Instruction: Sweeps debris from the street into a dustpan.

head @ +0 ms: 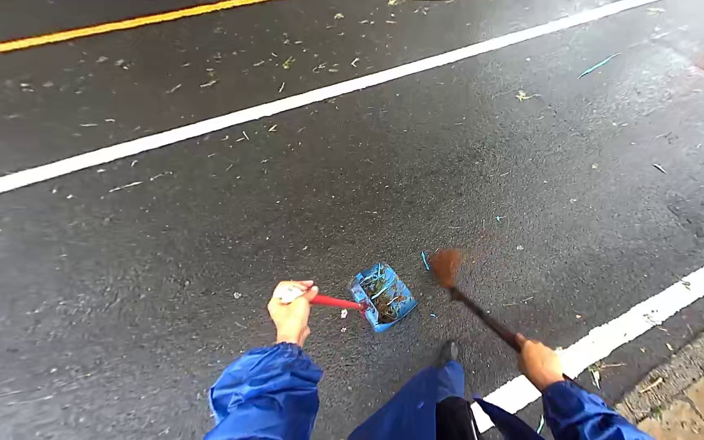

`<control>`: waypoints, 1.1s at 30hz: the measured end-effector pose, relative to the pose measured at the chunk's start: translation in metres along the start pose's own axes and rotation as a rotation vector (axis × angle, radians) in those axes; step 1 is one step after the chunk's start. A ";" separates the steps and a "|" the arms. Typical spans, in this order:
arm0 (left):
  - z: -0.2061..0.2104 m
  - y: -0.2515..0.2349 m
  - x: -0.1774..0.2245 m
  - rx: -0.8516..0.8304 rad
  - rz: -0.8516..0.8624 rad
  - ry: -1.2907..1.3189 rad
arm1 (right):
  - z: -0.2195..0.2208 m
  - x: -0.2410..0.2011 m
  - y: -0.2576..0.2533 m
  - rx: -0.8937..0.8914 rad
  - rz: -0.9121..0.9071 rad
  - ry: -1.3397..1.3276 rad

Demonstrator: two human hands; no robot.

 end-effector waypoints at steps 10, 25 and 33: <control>0.085 -0.085 0.033 -0.183 -0.009 -0.049 | -0.092 0.098 0.048 0.079 0.081 -0.114; 0.205 -0.026 0.091 -0.750 0.251 -0.069 | -0.009 0.238 0.139 -0.096 0.494 -0.480; 0.345 0.094 0.103 -1.169 0.456 0.033 | 0.078 0.203 0.103 -0.235 0.468 -0.725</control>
Point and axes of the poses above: each hand's wrist, its own y-axis away from the middle knuckle, its own z-axis out of the palm, x = y × z, the point moved 3 cm from there along -y, towards the middle knuckle, and after that the axes turned 7 degrees about z, right-handed, at the moved point
